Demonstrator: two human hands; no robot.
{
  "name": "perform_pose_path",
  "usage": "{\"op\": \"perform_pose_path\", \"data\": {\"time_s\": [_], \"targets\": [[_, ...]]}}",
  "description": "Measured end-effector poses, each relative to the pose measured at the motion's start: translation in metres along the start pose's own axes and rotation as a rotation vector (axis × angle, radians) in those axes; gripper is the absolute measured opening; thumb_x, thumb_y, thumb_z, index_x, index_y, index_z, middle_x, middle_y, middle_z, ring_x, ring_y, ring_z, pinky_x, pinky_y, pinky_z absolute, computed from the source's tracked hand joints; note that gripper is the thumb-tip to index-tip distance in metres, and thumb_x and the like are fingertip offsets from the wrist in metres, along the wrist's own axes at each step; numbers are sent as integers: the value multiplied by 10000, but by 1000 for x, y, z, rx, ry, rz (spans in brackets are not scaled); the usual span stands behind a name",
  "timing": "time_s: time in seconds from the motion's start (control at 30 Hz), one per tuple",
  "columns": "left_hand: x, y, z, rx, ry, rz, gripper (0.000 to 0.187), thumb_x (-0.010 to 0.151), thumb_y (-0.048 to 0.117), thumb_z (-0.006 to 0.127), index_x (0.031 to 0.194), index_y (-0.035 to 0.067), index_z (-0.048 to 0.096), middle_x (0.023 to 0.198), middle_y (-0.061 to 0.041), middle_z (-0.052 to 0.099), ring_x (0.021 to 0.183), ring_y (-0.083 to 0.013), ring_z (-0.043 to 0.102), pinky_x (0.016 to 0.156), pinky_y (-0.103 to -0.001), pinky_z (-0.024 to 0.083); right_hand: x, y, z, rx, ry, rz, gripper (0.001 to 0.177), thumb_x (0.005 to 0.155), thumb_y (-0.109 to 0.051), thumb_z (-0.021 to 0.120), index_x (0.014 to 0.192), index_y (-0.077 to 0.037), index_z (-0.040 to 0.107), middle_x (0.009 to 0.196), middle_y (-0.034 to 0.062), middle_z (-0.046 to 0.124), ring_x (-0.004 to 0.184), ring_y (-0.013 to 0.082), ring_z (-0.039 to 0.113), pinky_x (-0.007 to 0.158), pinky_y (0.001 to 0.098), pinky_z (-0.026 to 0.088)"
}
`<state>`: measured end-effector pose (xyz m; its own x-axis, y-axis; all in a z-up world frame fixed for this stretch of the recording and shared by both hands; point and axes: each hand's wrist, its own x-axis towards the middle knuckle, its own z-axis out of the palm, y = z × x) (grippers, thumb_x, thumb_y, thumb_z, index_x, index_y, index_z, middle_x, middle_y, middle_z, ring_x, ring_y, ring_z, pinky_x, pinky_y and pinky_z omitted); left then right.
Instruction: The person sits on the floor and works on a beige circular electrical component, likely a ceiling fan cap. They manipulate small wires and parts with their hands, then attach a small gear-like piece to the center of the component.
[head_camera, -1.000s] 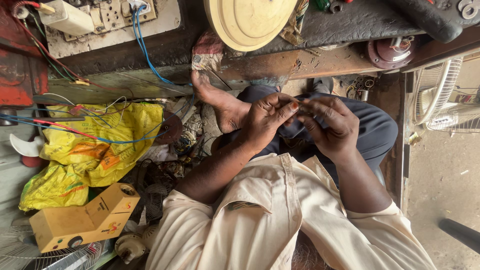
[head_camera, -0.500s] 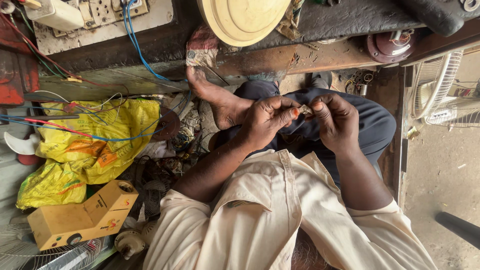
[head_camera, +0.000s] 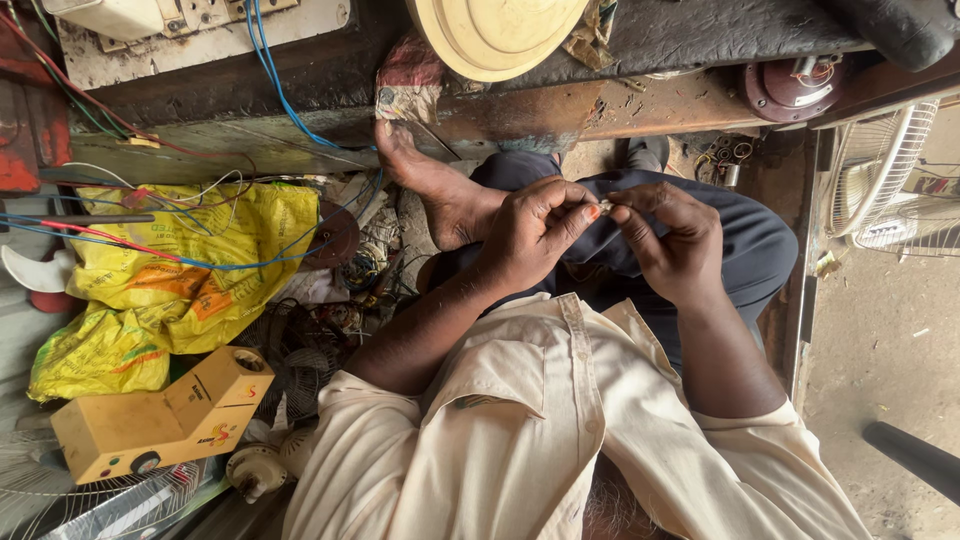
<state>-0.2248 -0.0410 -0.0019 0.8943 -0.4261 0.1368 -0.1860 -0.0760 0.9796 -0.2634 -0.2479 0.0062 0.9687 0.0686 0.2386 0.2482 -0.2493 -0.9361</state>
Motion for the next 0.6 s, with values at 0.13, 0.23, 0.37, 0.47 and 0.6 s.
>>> {"op": "perform_pose_path", "data": {"time_s": [0.13,0.23,0.37,0.47,0.6], "targets": [[-1,-17,2,-227,-38,-91,169,1068,164,638,1117,3,653,955,31,694,817,-18,609,709,-199,514,-2,4,0,191,28,125,87,1074,-76,728,1113,0,715,1072,111,729,910,117,665,781,219,520],[-2,-32,3,-471,-80,-171,180,1109,185,628,1149,15,669,859,67,597,758,-2,505,676,-184,444,9,-5,4,208,42,-32,245,1035,-152,740,1189,16,650,1137,144,704,1004,147,689,870,268,568],[-3,-39,6,-496,-34,-213,170,1095,188,628,1133,24,655,865,72,601,752,1,500,656,-178,428,15,-16,11,-297,56,-262,427,908,-132,836,1254,9,628,1224,195,674,1134,264,694,926,360,588],[2,-37,6,-486,-11,-195,152,1085,165,633,1134,22,646,883,68,622,772,-2,524,674,-182,450,13,-9,16,-373,67,-244,286,962,-24,831,1215,-61,702,1204,144,718,1116,251,733,911,327,598],[10,-27,-3,-289,24,-76,105,1073,108,656,1120,15,649,947,38,631,821,-20,537,715,-202,476,16,4,15,-133,64,-169,172,1040,48,767,1177,-40,713,1127,103,739,1053,188,731,921,270,574]]}}
